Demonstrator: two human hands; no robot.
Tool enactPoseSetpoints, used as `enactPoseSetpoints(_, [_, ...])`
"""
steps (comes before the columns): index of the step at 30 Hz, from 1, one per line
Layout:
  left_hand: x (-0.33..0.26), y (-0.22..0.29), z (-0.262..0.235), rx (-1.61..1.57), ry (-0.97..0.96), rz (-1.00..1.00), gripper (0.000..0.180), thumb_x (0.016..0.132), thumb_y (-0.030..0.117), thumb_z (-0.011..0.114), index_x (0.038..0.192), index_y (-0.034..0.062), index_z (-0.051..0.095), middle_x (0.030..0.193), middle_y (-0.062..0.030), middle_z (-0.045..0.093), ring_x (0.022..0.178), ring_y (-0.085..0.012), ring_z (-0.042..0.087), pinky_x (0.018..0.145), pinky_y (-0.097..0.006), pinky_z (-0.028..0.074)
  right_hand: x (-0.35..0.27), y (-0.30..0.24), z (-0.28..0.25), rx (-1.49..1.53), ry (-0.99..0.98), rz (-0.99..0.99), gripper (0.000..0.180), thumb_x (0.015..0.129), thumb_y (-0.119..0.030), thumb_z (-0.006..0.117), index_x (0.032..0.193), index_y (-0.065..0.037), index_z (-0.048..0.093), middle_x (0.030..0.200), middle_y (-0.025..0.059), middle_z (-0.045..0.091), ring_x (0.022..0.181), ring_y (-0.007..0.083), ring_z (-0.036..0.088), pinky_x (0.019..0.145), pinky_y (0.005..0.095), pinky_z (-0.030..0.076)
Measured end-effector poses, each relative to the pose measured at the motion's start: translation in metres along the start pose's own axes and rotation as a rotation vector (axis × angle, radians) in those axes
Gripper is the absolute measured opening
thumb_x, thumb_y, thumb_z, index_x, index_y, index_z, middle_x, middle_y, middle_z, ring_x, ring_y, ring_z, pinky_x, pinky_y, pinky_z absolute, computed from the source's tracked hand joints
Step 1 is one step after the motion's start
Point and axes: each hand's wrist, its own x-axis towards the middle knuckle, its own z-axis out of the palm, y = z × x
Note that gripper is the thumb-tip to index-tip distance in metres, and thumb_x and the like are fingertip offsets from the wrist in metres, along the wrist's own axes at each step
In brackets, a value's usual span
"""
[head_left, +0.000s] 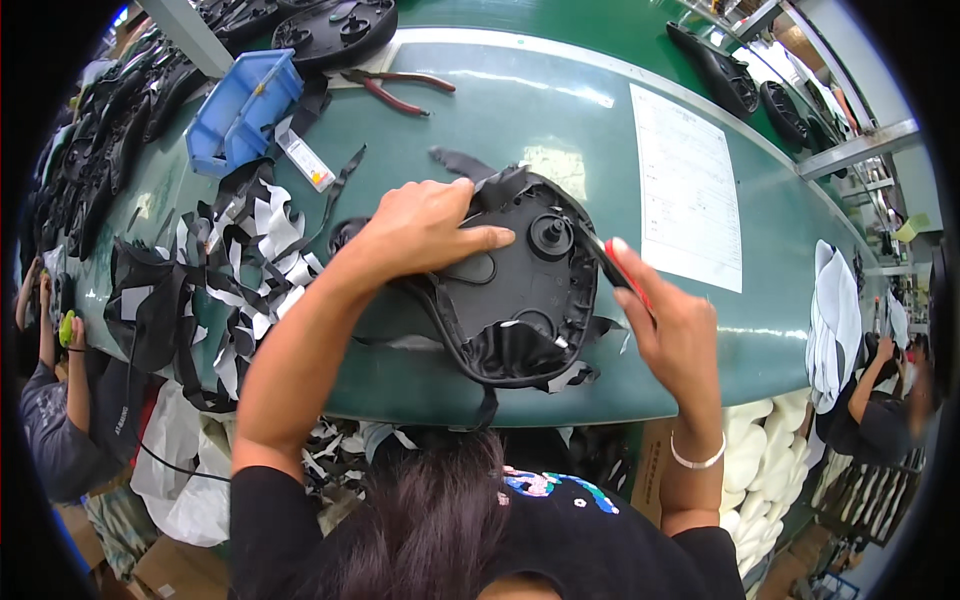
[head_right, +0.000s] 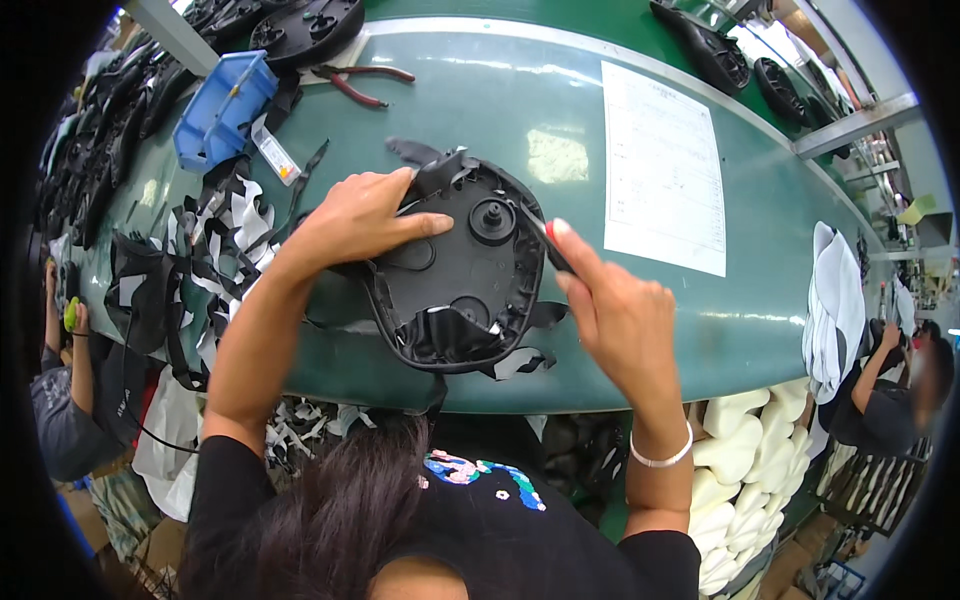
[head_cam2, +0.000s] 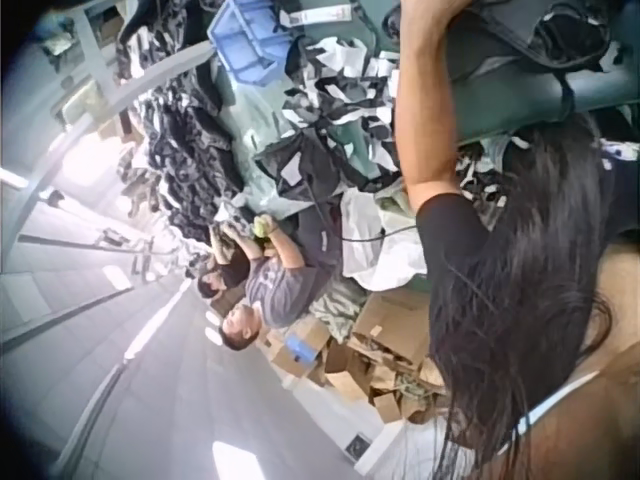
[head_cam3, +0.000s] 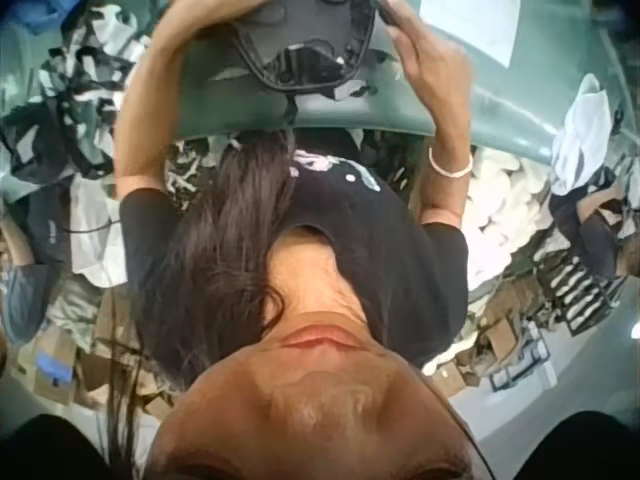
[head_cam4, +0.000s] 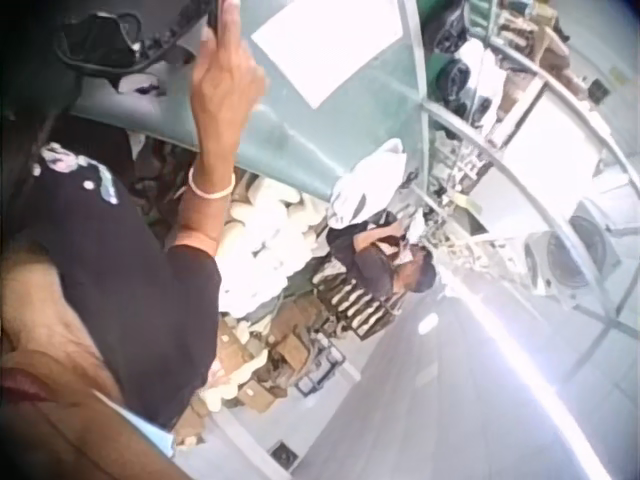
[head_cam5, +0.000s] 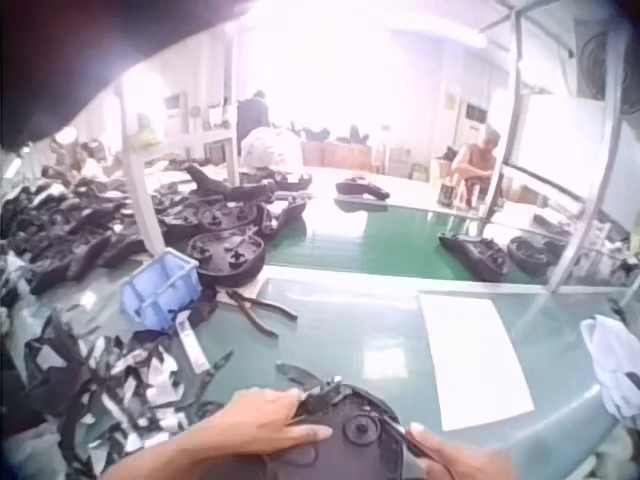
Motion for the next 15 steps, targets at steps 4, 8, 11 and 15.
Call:
enactPoseSetpoints(4, [-0.017,-0.028,-0.02,-0.814,-0.075,-0.198,0.045,0.084,0.033,0.068,0.111,-0.0015,0.058,0.099,-0.0063,0.062,0.093,-0.017,0.056,0.076,-0.037,0.044,0.008,0.001,0.007,0.499,0.219,0.175,0.045,0.089,-0.009,0.06,0.133,-0.011,0.05,0.098,0.0191,0.066,0.066,0.0238,0.065,0.061,0.034,0.051])
enactPoseSetpoints(8, [-0.056,-0.038,-0.011,-0.693,0.166,-0.129,0.044,0.082,0.024,0.071,0.118,0.0027,0.058,0.099,-0.0028,0.062,0.093,-0.0113,0.055,0.082,-0.028,0.044,-0.009,0.012,0.03,0.501,0.228,-0.053,0.048,0.086,-0.005,0.062,0.132,-0.006,0.05,0.102,0.017,0.067,0.068,0.0235,0.064,0.062,0.0316,0.051])
enactPoseSetpoints(11, [-0.058,-0.037,0.003,-1.033,0.314,-0.082,0.045,0.077,0.012,0.073,0.116,0.0005,0.054,0.101,-0.0078,0.06,0.095,-0.0156,0.056,0.086,-0.032,0.045,0.003,0.016,0.034,0.379,0.203,-0.235,0.055,0.083,-0.004,0.065,0.135,-0.008,0.048,0.087,0.013,0.066,0.062,0.0266,0.06,0.056,0.0348,0.048])
enactPoseSetpoints(15, [-0.071,-0.037,0.018,-0.882,0.351,-0.022,0.043,0.077,0.006,0.071,0.116,0.0008,0.052,0.106,-0.0089,0.059,0.098,-0.0153,0.055,0.086,-0.032,0.045,0.002,0.006,0.036,0.208,0.017,-0.17,0.061,0.083,-0.006,0.065,0.139,-0.01,0.042,0.067,0.012,0.054,0.053,0.0287,0.052,0.05,0.0399,0.043])
